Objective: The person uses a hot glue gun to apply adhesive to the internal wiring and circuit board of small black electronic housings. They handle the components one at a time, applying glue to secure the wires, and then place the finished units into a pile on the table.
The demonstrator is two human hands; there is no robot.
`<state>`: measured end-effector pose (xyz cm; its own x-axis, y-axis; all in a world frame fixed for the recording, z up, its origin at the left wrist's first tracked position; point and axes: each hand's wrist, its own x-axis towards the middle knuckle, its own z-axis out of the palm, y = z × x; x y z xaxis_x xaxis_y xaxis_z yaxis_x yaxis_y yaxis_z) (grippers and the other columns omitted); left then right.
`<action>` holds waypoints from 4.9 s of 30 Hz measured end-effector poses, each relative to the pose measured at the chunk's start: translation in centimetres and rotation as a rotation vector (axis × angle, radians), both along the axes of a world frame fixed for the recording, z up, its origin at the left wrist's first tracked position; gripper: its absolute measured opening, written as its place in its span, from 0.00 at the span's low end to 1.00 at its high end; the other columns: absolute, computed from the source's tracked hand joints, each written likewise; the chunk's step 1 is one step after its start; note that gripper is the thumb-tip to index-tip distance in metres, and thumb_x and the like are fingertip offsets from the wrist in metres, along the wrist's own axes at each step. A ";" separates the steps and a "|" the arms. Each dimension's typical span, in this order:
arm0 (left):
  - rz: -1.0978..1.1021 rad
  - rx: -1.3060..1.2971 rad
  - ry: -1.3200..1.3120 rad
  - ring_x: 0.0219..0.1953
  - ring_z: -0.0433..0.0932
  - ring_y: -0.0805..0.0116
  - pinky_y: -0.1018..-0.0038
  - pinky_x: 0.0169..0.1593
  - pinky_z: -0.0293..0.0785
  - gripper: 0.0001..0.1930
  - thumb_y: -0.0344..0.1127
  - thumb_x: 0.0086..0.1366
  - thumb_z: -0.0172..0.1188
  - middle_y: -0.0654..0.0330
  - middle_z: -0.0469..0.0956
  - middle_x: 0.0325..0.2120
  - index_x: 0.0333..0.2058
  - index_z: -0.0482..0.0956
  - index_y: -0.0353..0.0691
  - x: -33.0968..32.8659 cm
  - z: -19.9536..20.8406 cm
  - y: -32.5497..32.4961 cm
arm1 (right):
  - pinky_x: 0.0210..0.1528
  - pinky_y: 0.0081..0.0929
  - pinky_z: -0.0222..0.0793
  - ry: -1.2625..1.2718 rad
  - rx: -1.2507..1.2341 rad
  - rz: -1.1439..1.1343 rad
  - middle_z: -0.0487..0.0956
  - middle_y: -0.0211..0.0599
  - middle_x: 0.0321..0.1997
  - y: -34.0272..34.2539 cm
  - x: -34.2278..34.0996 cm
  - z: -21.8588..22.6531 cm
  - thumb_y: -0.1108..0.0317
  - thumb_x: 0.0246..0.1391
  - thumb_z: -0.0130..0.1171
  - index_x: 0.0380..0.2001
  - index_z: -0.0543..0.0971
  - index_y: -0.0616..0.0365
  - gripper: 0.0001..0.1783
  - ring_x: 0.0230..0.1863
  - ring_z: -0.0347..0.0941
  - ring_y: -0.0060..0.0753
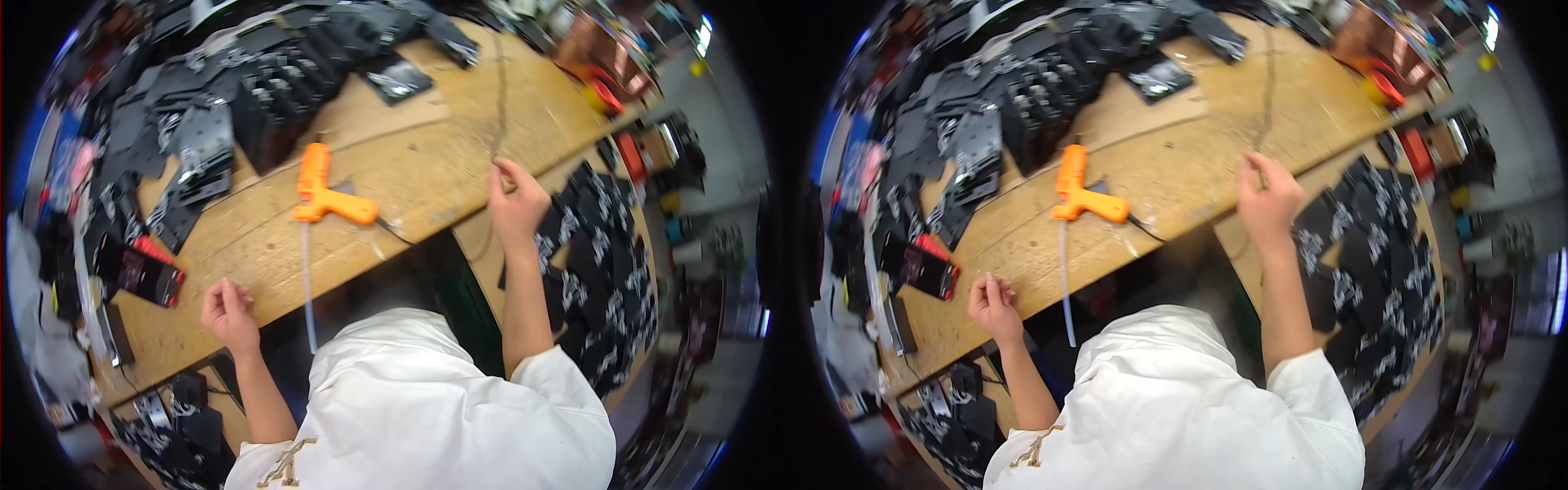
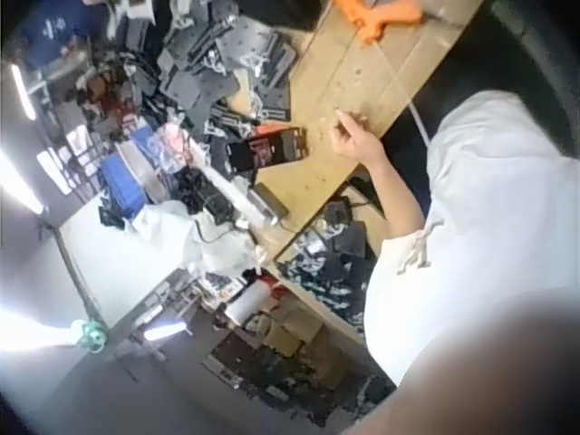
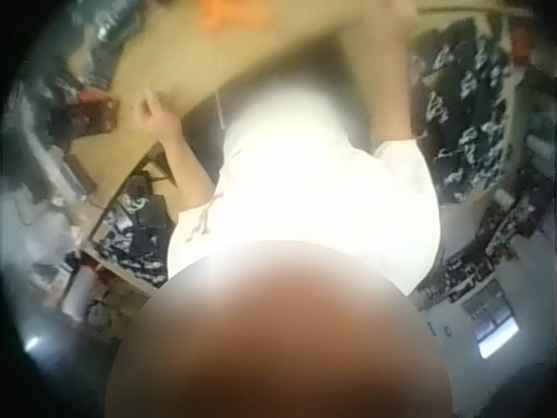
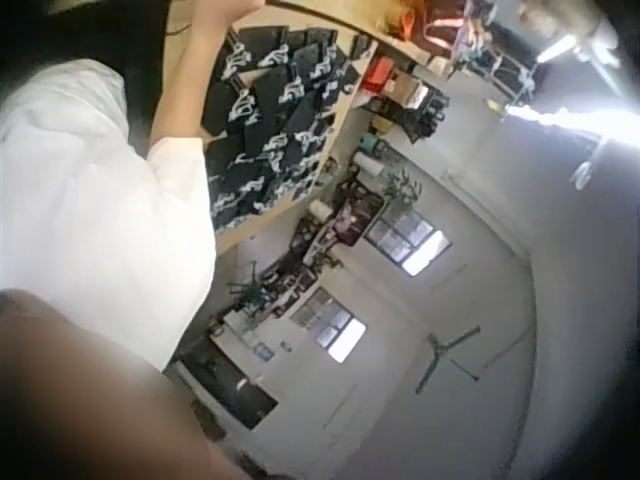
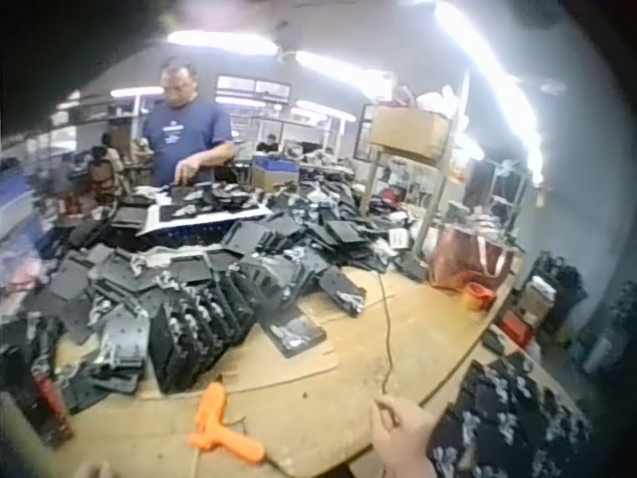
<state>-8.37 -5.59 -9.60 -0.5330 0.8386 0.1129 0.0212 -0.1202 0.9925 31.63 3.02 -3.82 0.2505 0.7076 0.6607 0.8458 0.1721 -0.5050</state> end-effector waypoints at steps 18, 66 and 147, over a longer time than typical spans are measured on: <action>-0.295 0.036 -0.286 0.38 0.79 0.71 0.79 0.39 0.73 0.20 0.33 0.66 0.55 0.54 0.77 0.43 0.54 0.67 0.31 0.4 4.5 -0.1 | 0.24 0.23 0.65 -0.316 0.430 0.890 0.75 0.31 0.23 5.7 -23.1 5.7 0.72 0.28 0.63 0.23 0.79 0.58 0.11 0.22 0.70 0.29; 0.073 0.025 0.094 0.21 0.65 0.74 0.74 0.26 0.61 0.13 0.38 0.70 0.51 0.63 0.70 0.18 0.30 0.73 0.33 -1.6 0.8 -4.4 | 0.24 0.23 0.66 0.517 -0.741 1.266 0.77 0.34 0.20 -5.0 -22.3 -3.4 0.39 0.57 0.51 0.26 0.80 0.63 0.32 0.20 0.73 0.30; 0.066 -0.111 0.027 0.25 0.71 0.79 0.81 0.31 0.66 0.09 0.31 0.64 0.57 0.63 0.78 0.23 0.33 0.79 0.29 -3.7 2.9 -4.9 | 0.19 0.24 0.55 0.441 -0.797 1.198 0.66 0.30 0.11 -0.9 -18.7 -3.0 0.48 0.56 0.55 0.17 0.75 0.61 0.26 0.13 0.62 0.27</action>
